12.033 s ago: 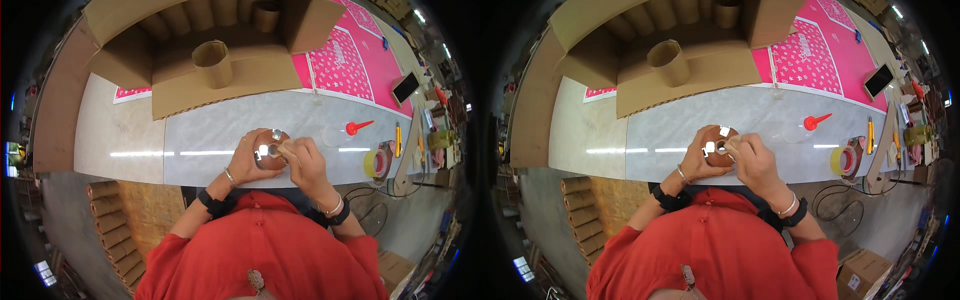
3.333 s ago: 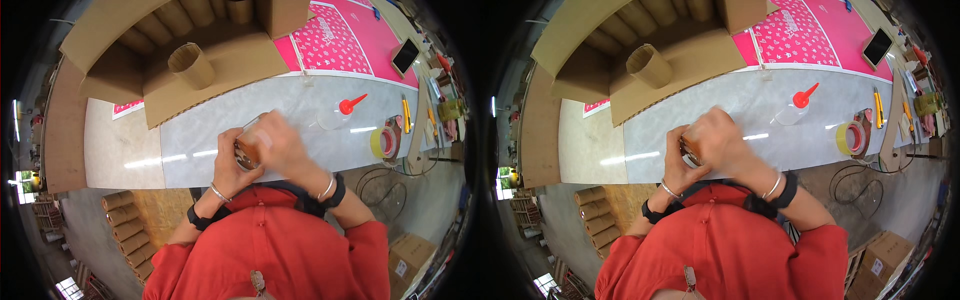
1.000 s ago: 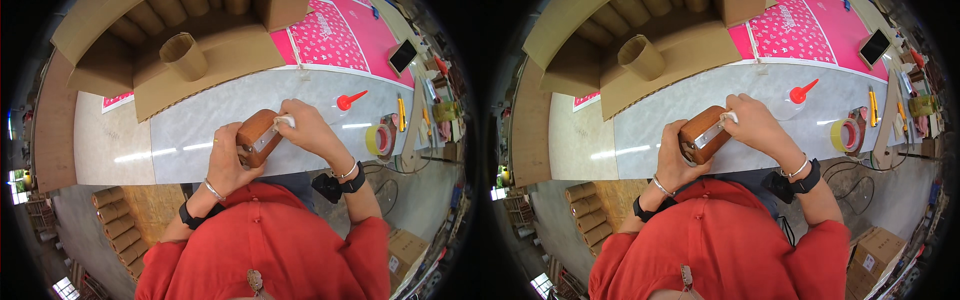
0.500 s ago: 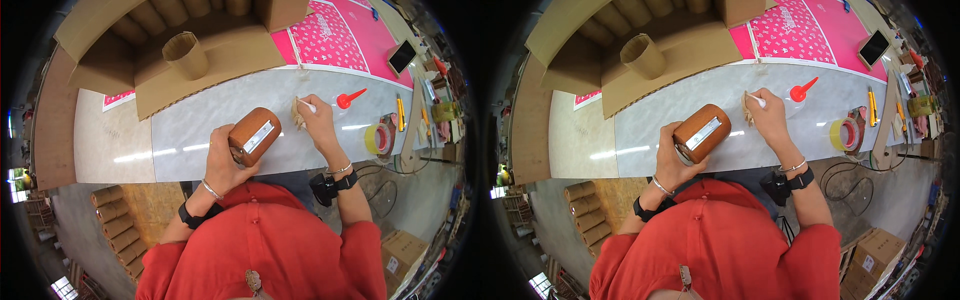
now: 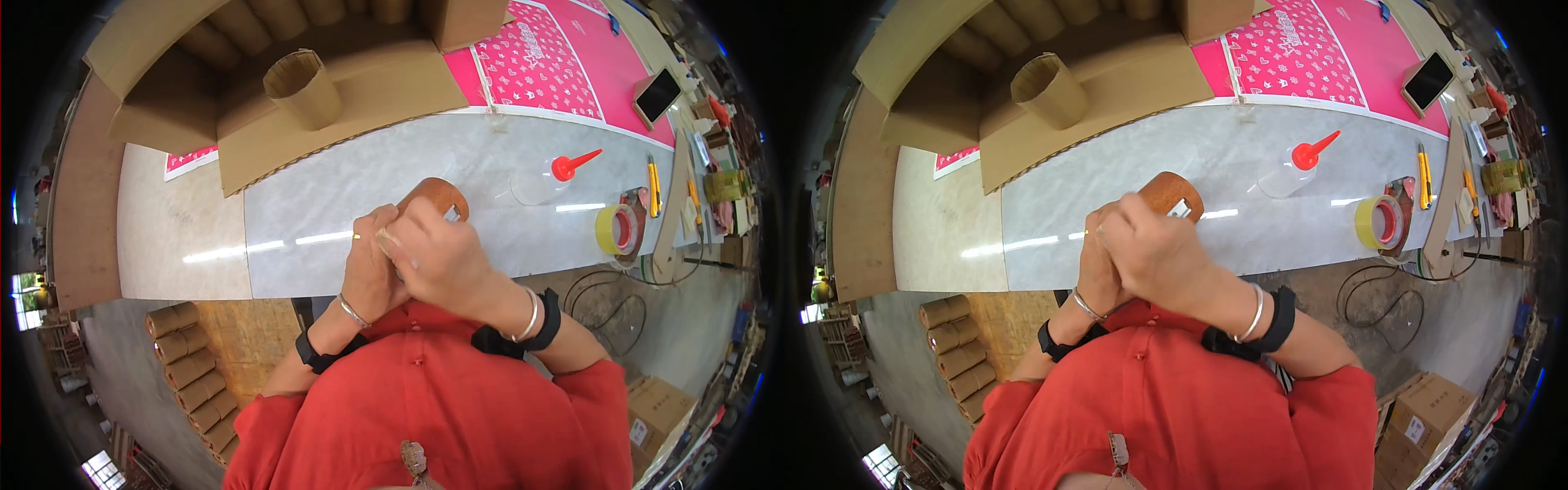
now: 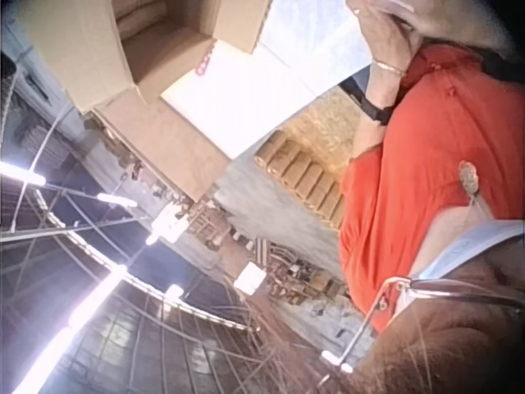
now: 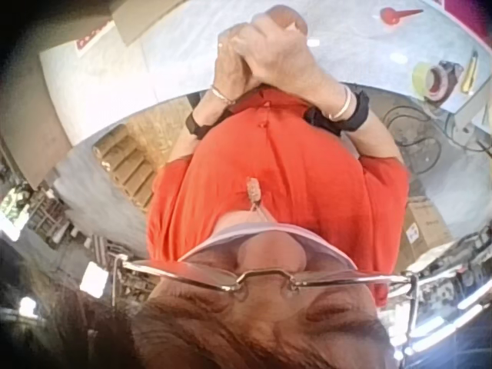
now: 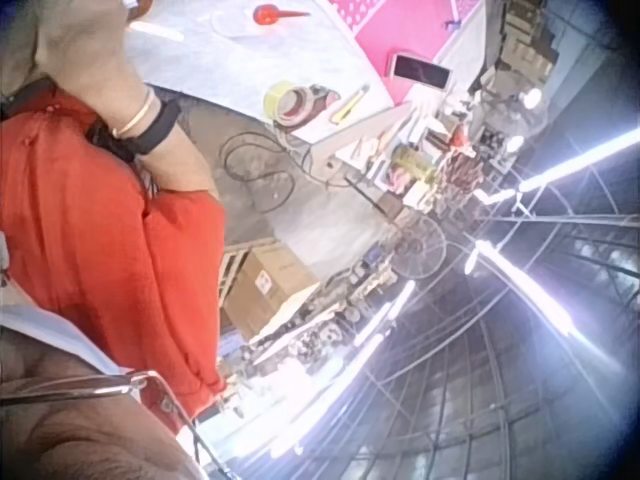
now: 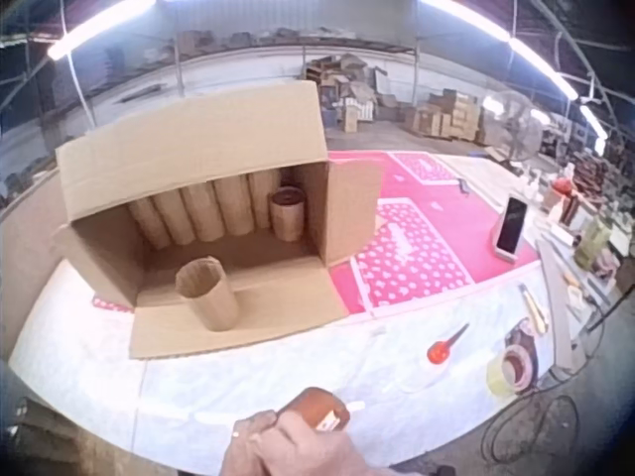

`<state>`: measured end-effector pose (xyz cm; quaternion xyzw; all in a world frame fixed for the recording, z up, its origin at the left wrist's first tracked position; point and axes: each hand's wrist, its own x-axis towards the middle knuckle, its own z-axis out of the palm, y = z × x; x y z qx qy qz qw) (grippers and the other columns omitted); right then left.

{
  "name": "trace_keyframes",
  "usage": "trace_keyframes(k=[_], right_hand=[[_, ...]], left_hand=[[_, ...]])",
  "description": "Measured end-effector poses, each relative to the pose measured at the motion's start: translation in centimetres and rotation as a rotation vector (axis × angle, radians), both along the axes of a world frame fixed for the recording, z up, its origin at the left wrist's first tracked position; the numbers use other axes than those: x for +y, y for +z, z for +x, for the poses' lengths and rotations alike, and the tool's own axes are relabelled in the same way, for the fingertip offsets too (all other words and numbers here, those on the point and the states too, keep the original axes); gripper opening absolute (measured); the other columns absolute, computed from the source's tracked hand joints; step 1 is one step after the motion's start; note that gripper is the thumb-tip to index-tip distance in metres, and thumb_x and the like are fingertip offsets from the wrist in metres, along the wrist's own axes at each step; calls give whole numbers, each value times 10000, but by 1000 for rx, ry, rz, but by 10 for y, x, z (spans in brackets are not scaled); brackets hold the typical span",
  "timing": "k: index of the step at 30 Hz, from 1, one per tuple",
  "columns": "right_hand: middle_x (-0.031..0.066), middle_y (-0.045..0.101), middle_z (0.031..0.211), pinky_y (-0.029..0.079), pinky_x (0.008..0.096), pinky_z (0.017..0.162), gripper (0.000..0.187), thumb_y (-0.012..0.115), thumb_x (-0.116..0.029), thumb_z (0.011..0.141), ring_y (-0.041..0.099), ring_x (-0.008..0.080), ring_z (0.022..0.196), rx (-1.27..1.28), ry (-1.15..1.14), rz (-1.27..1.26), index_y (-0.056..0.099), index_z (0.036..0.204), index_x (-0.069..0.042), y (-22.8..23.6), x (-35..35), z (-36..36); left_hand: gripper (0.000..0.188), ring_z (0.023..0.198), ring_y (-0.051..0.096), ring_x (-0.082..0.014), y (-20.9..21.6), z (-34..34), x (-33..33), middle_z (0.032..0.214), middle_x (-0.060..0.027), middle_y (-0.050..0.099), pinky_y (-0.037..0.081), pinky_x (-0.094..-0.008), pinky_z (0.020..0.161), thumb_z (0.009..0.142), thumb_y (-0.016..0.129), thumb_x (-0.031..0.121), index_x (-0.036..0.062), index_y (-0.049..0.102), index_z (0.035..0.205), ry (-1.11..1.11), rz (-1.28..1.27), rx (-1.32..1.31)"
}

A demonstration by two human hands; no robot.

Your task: Apply adhesive to the inner surface of a wooden cylinder using a brush and then clean the exterior.

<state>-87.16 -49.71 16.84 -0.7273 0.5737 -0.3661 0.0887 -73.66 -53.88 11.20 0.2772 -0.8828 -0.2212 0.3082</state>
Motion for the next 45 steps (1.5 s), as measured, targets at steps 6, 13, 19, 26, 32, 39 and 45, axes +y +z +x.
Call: trace_keyframes(k=[6, 13, 19, 26, 32, 39, 45], right_hand=[[143, 528, 764, 450, 408, 600, 116, 605, -126, 848, 539, 342, 677, -121, -294, 42, 583, 806, -20, -36, -21, -64], [142, 511, 774, 459, 398, 574, 114, 597, -124, 830, 549, 301, 663, -43, -174, -126, 563, 776, -29, -30, -14, -49], [114, 512, 736, 468, 397, 577, 66, 596, -93, 800, 551, 276, 722, -18, -140, -131, 572, 749, -60, -39, -19, -49], [97, 526, 741, 476, 394, 578, 59, 609, -86, 771, 562, 276, 777, 36, 49, -119, 576, 740, -48, -12, -5, -15], [156, 519, 785, 458, 431, 583, 120, 594, -132, 870, 546, 371, 733, -96, -277, 59, 570, 839, -18, -43, -13, -73], [125, 526, 788, 466, 401, 566, 61, 592, -97, 789, 563, 291, 720, -39, -88, -207, 572, 801, -41, -18, -10, -30], [105, 535, 779, 465, 365, 546, 120, 612, -82, 665, 533, 259, 746, 22, -173, -151, 553, 767, -58, -32, -21, -51]], left_hand=[[915, 1104, 482, -330, 2, -2, 2, 1216, -176, 464, 443, -401, 907, 561, 849, 114, 35, 343, 1319, -7, 112, 53], [904, 1024, 542, -290, 3, 0, 6, 1179, -168, 487, 483, -343, 856, 601, 855, 194, 41, 329, 1320, 141, 773, 264], [817, 1008, 544, -263, 8, 0, 4, 1134, -135, 491, 468, -352, 850, 591, 837, 185, 17, 396, 1258, 74, 399, 102], [872, 1006, 543, -354, 0, 2, 1, 1195, -189, 460, 497, -371, 816, 568, 835, 139, 28, 364, 1293, -59, 229, 136], [909, 1050, 543, -300, 9, 1, 6, 1245, -150, 438, 483, -372, 850, 595, 849, 143, 34, 330, 1333, 9, 553, 148], [916, 979, 567, -287, 3, 1, 2, 1176, -158, 478, 493, -359, 810, 611, 841, 156, 22, 305, 1341, 133, 727, 281], [822, 936, 554, -301, 19, -5, 8, 1107, -161, 484, 483, -356, 782, 596, 832, 154, 11, 369, 1260, 98, 432, 93]])
